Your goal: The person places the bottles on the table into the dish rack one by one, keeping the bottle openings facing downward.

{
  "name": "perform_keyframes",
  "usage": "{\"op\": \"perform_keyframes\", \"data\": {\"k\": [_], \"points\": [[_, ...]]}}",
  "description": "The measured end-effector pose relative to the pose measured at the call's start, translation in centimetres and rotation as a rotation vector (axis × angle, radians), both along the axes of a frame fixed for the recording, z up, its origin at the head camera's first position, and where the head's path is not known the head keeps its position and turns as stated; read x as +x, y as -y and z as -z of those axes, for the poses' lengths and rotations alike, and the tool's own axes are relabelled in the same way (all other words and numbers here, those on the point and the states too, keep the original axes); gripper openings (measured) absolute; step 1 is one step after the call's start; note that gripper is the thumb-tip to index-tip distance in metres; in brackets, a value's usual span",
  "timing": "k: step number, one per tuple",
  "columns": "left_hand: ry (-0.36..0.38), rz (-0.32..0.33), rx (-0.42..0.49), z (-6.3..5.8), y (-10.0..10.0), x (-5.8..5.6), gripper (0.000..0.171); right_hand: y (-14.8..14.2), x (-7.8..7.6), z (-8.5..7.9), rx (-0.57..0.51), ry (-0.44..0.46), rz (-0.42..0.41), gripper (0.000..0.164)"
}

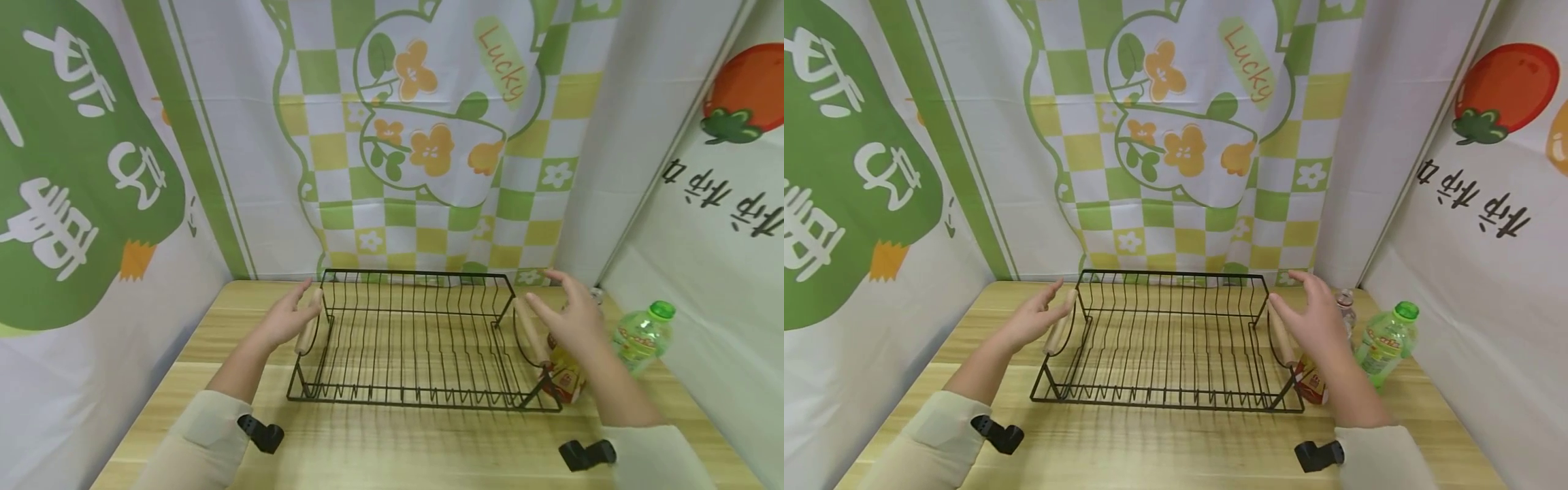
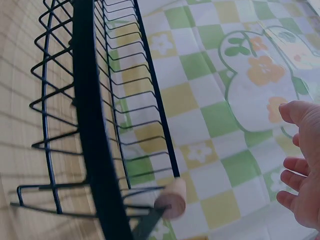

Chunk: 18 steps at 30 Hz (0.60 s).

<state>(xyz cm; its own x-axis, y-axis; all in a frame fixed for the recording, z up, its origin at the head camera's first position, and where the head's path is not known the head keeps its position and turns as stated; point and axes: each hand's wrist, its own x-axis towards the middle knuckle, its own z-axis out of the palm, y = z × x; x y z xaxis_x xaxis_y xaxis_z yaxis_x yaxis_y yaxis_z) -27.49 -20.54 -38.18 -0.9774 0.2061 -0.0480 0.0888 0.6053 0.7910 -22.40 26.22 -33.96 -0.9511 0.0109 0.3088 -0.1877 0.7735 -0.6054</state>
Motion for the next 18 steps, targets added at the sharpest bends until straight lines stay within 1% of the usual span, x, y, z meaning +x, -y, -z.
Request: {"op": "perform_keyframes", "data": {"k": [5, 11, 16, 18], "points": [[0.026, -0.021, 0.088, 1.5, 0.1, 0.5, 0.078, -1.6, 1.4, 0.6, 0.002, -0.03, 0.049, 0.068], [0.044, -0.042, 0.189, 3.3, 0.0, 1.0, 0.081, -3.0, 2.7, 1.9, -0.059, -0.114, 0.096, 0.067], [0.043, -0.063, 0.254, 4.2, -0.6, 1.3, 0.078, -4.0, 3.5, 3.3, -0.078, -0.113, 0.16, 0.075], [0.036, -0.07, 0.269, 4.5, -0.9, 1.3, 0.076, -4.4, 3.8, 4.0, -0.091, -0.086, 0.178, 0.082]]}}
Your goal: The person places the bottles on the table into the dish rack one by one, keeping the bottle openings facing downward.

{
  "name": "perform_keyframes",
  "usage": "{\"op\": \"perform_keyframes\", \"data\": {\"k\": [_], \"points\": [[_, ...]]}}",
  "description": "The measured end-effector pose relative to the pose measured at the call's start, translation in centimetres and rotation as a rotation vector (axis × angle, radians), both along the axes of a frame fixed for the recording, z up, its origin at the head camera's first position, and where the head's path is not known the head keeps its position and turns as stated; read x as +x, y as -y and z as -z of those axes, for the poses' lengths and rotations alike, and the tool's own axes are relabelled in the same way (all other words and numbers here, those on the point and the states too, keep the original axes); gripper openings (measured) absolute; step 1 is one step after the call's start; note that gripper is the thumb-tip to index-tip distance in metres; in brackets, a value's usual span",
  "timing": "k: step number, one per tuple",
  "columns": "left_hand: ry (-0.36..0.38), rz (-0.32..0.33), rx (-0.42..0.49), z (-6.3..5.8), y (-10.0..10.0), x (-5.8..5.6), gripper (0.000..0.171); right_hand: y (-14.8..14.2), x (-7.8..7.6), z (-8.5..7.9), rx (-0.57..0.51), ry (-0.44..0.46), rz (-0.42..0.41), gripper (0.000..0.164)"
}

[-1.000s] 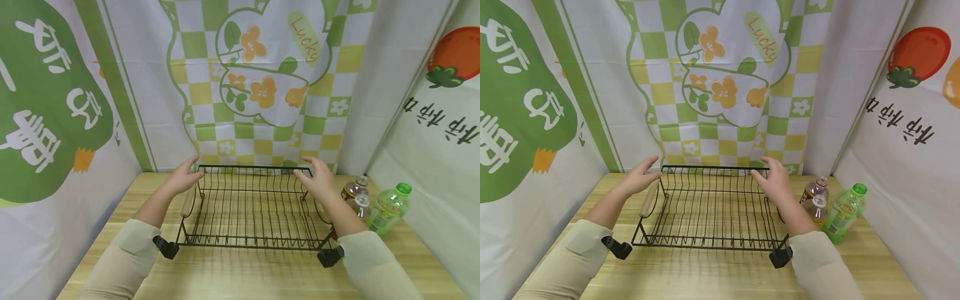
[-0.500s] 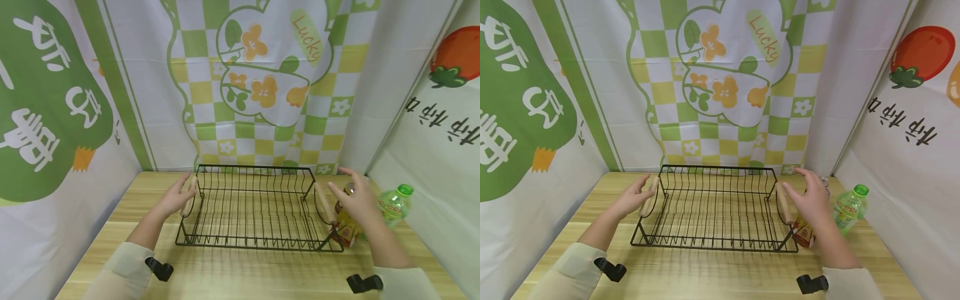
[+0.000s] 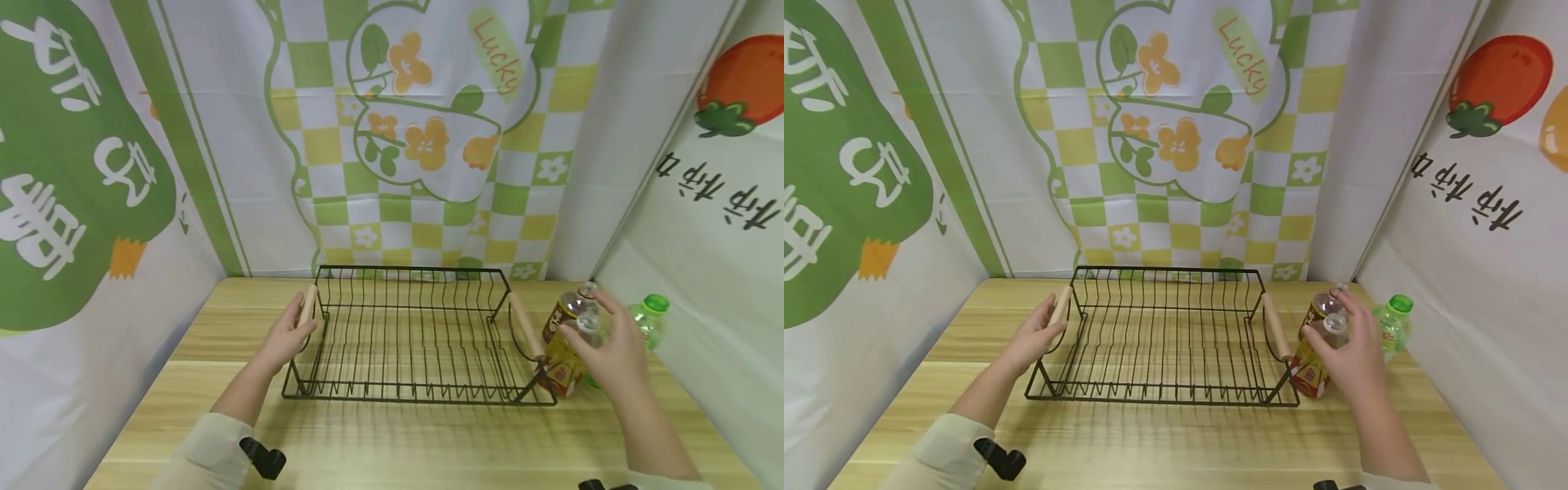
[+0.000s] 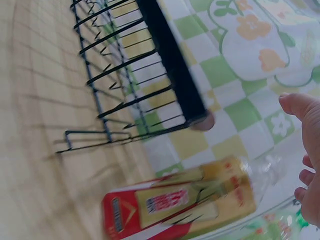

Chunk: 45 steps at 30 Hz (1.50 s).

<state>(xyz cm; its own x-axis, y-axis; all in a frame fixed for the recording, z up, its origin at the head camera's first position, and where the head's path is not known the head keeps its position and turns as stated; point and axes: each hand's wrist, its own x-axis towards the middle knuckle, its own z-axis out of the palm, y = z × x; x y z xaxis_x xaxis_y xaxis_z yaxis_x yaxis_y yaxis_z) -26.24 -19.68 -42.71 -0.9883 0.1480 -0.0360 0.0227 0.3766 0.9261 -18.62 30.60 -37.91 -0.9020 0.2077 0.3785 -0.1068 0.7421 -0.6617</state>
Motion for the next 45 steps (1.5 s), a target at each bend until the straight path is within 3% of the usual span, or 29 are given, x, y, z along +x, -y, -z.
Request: {"op": "perform_keyframes", "data": {"k": [8, 22, 28, 45], "points": [[0.007, -0.009, 0.025, 0.5, -0.3, -0.2, 0.071, -1.2, 0.4, 2.9, -0.063, 0.114, 0.069, 0.1], [0.005, -0.035, 0.06, 0.7, -0.3, -0.2, 0.069, -2.3, -0.3, 6.9, -0.116, 0.118, 0.044, 0.108], [-0.003, -0.036, 0.063, 0.8, -0.3, -0.2, 0.069, -2.3, -0.7, 7.5, -0.145, 0.121, 0.046, 0.109], [0.026, -0.06, 0.09, 1.2, -0.3, -0.3, 0.067, -2.0, -1.0, 7.8, -0.253, 0.239, 0.117, 0.109]]}}
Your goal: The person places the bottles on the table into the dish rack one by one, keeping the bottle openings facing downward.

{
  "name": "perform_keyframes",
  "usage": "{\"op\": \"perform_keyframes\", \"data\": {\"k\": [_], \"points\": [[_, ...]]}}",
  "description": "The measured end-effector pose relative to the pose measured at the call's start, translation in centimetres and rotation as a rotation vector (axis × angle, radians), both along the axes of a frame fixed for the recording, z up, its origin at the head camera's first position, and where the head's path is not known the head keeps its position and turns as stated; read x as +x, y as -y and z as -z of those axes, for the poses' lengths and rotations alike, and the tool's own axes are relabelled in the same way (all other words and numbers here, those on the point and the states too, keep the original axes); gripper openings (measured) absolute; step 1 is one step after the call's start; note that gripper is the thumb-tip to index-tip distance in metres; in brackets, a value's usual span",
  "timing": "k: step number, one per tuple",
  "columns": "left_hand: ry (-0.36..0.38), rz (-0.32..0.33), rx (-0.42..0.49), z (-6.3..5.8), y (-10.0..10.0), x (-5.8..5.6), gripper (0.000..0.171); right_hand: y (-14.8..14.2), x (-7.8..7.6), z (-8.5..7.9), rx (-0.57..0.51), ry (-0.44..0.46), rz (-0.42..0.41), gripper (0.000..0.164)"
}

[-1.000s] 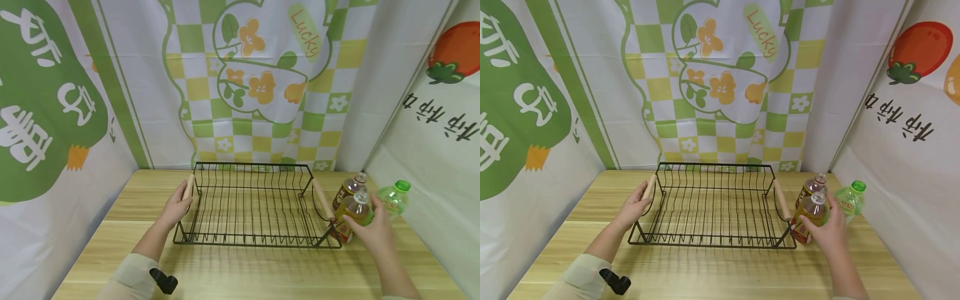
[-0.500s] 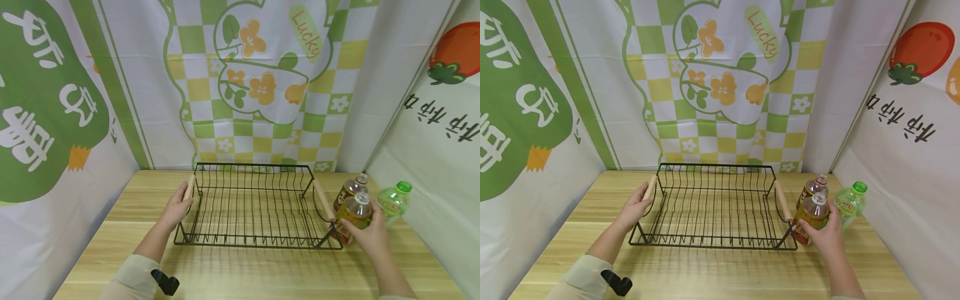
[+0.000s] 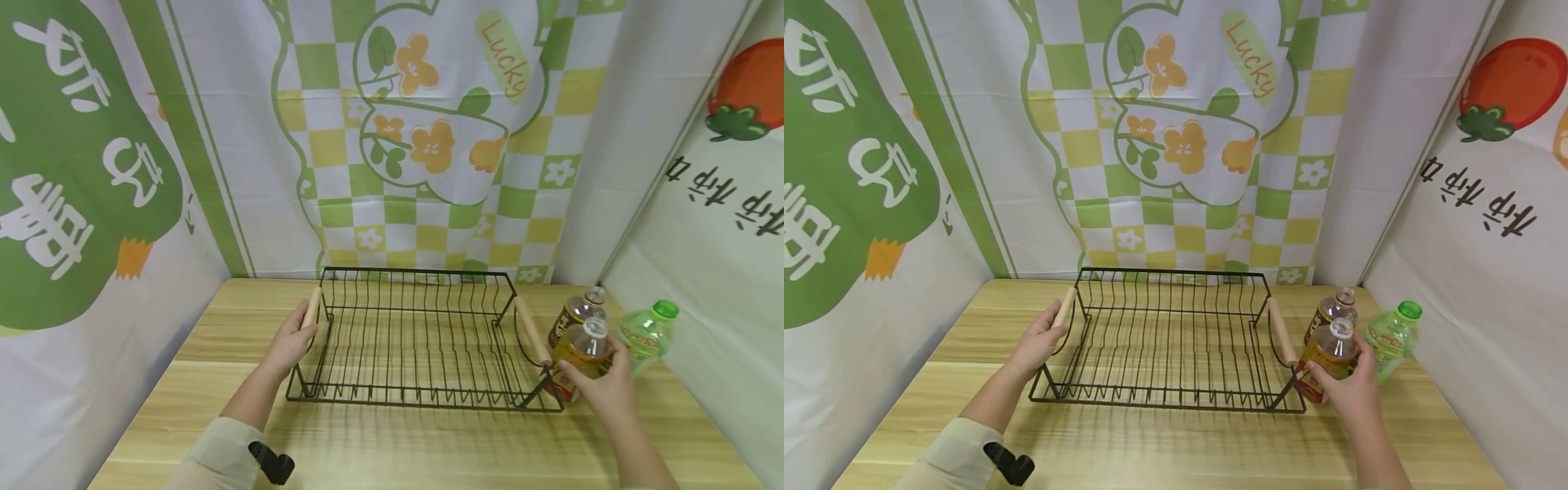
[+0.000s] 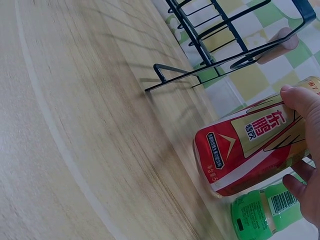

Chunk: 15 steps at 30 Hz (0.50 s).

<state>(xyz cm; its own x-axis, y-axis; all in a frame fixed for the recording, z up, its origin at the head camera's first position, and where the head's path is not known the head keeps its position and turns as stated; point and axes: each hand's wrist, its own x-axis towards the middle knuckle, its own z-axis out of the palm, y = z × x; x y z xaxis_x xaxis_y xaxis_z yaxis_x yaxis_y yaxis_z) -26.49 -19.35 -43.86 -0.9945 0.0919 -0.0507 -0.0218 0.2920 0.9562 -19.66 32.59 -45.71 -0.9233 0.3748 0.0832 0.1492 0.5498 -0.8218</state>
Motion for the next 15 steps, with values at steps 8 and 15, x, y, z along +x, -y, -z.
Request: {"op": "perform_keyframes", "data": {"k": [8, 15], "points": [[-0.013, 0.0, -0.004, 0.2, 0.0, -0.1, 0.067, 0.2, 0.0, -0.7, -0.035, -0.02, -0.021, 0.108], [-0.009, -0.004, 0.0, 0.1, 0.1, -0.1, 0.067, 0.4, -0.6, -1.7, -0.007, -0.079, -0.03, 0.107]]}}
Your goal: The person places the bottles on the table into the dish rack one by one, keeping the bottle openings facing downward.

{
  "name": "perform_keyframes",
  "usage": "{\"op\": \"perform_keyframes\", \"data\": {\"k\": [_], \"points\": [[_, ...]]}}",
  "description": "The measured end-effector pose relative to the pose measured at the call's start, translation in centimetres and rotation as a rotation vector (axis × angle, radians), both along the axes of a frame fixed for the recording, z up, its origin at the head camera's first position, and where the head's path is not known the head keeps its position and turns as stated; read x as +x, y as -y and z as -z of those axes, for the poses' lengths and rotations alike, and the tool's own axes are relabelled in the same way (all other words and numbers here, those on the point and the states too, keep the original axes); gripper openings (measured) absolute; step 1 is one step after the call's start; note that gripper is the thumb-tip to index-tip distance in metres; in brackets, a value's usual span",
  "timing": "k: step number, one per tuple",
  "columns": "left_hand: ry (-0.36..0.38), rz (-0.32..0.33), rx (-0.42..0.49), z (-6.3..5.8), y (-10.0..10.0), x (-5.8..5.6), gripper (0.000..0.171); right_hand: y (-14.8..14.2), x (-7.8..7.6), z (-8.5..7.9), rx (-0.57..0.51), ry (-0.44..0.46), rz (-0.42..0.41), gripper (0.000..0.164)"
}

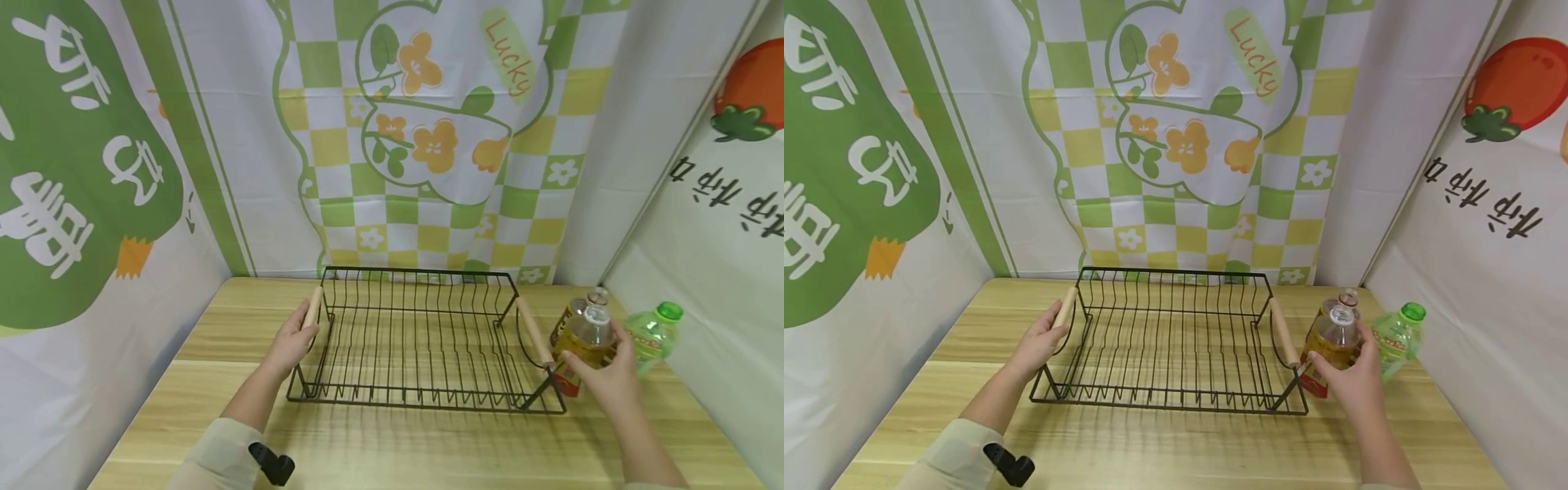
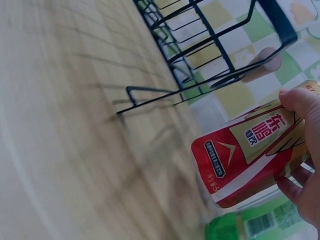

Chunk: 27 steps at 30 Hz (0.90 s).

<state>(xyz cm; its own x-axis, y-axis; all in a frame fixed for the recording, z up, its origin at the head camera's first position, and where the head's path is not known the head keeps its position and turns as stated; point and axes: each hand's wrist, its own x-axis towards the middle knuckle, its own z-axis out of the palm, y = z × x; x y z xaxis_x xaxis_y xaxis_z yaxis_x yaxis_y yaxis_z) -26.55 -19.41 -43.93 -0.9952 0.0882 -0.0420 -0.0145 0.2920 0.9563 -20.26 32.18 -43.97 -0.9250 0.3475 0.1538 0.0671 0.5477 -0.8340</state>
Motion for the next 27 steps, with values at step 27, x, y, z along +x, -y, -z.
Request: {"op": "perform_keyframes", "data": {"k": [27], "points": [[0.001, 0.0, -0.006, -0.2, -0.1, 0.2, 0.068, 2.1, -2.3, -6.9, 0.171, -0.1, -0.127, 0.099]]}}
